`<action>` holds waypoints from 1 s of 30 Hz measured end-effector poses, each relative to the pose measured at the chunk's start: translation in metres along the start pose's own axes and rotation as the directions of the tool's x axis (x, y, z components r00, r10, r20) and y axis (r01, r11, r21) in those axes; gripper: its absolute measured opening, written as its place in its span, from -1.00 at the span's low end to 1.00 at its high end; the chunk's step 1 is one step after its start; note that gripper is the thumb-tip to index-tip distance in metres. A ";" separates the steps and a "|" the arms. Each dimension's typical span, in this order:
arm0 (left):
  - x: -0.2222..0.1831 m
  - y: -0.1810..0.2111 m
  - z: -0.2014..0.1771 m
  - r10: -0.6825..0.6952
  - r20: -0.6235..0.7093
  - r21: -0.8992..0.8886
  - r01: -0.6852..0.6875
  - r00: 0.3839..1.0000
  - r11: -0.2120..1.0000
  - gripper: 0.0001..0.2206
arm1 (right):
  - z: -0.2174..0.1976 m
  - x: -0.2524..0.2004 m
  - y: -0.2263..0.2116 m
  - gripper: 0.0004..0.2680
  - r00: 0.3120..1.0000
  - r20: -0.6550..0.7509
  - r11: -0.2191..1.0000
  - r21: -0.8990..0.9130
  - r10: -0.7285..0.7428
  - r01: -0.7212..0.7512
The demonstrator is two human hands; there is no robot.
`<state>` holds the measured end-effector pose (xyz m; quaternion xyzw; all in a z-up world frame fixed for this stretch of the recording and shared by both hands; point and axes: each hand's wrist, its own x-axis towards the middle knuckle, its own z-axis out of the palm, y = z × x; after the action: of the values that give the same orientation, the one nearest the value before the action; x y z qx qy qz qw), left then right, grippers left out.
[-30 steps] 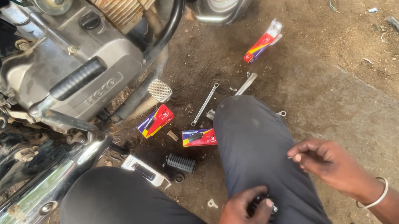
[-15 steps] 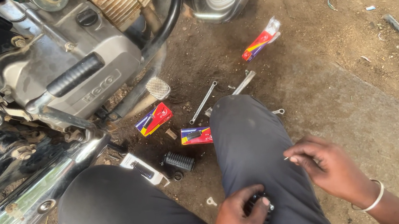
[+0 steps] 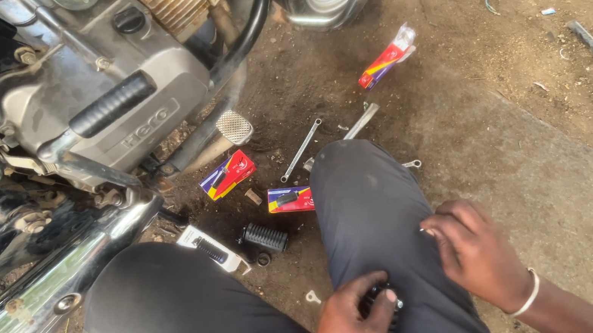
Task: Replacing the rubber grip on a motorcycle footrest bracket.
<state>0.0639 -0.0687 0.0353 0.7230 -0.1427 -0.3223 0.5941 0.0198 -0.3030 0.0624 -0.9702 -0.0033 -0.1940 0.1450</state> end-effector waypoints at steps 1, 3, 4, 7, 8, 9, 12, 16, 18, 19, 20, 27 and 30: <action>0.000 0.001 0.000 0.000 0.002 -0.001 0.000 1.000 1.000 -0.64 | -0.001 0.001 0.001 -0.88 1.000 0.001 1.000 -0.001 0.001 -0.001; -0.001 0.002 -0.001 0.011 -0.035 0.003 -0.011 0.999 1.000 -0.65 | 0.000 0.005 0.002 -0.86 0.991 0.009 0.985 -0.114 -0.132 0.132; -0.002 0.004 0.000 0.010 -0.031 0.002 -0.010 0.999 1.000 -0.65 | -0.001 0.008 0.004 -0.86 0.992 0.010 0.985 -0.116 -0.129 0.129; -0.002 0.006 0.000 -0.046 -0.033 -0.015 0.046 0.998 0.999 -0.65 | -0.003 0.015 0.012 -0.83 0.959 0.052 0.941 -0.187 -0.277 0.282; -0.002 0.005 0.002 -0.021 -0.042 -0.013 0.021 0.999 1.000 -0.65 | -0.004 0.016 0.014 -0.81 0.951 0.081 0.928 -0.210 -0.298 0.309; -0.002 0.003 0.002 0.004 -0.051 -0.011 -0.005 0.999 1.000 -0.65 | -0.005 0.016 0.016 -0.79 0.942 0.111 0.913 -0.233 -0.318 0.335; -0.003 0.005 0.000 0.003 -0.079 -0.017 -0.005 0.997 1.000 -0.65 | 0.000 0.015 0.026 -0.79 0.941 0.150 0.925 -0.193 -0.303 0.328; -0.007 0.012 -0.003 0.012 -0.095 -0.018 -0.014 0.995 1.000 -0.66 | 0.003 0.016 0.027 -0.79 0.935 0.173 0.914 -0.220 -0.309 0.342; -0.009 0.017 -0.005 -0.009 -0.083 -0.010 0.008 0.997 1.000 -0.66 | 0.003 0.017 0.031 -0.77 0.915 0.201 0.874 -0.282 -0.349 0.395; -0.009 0.017 -0.005 -0.008 -0.081 -0.012 0.007 0.997 1.000 -0.66 | 0.006 0.017 0.037 -0.77 0.916 0.202 0.874 -0.285 -0.348 0.395; -0.009 0.017 -0.004 -0.019 -0.073 -0.011 0.018 0.997 1.000 -0.66 | 0.008 0.015 0.042 -0.79 0.900 0.231 0.850 -0.306 -0.370 0.428; -0.015 0.025 -0.011 -0.072 -0.046 -0.048 0.070 0.996 0.996 -0.66 | -0.003 0.027 0.033 -0.79 0.851 0.343 0.777 -0.369 -0.397 0.511; -0.010 0.008 -0.005 -0.001 -0.071 -0.045 -0.002 0.997 0.999 -0.67 | -0.013 0.030 0.022 -0.81 0.842 0.361 0.749 -0.400 -0.401 0.528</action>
<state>0.0608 -0.0614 0.0467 0.7203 -0.1143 -0.2996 0.6151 0.0438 -0.3291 0.0792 -0.9590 -0.2162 -0.0938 -0.1577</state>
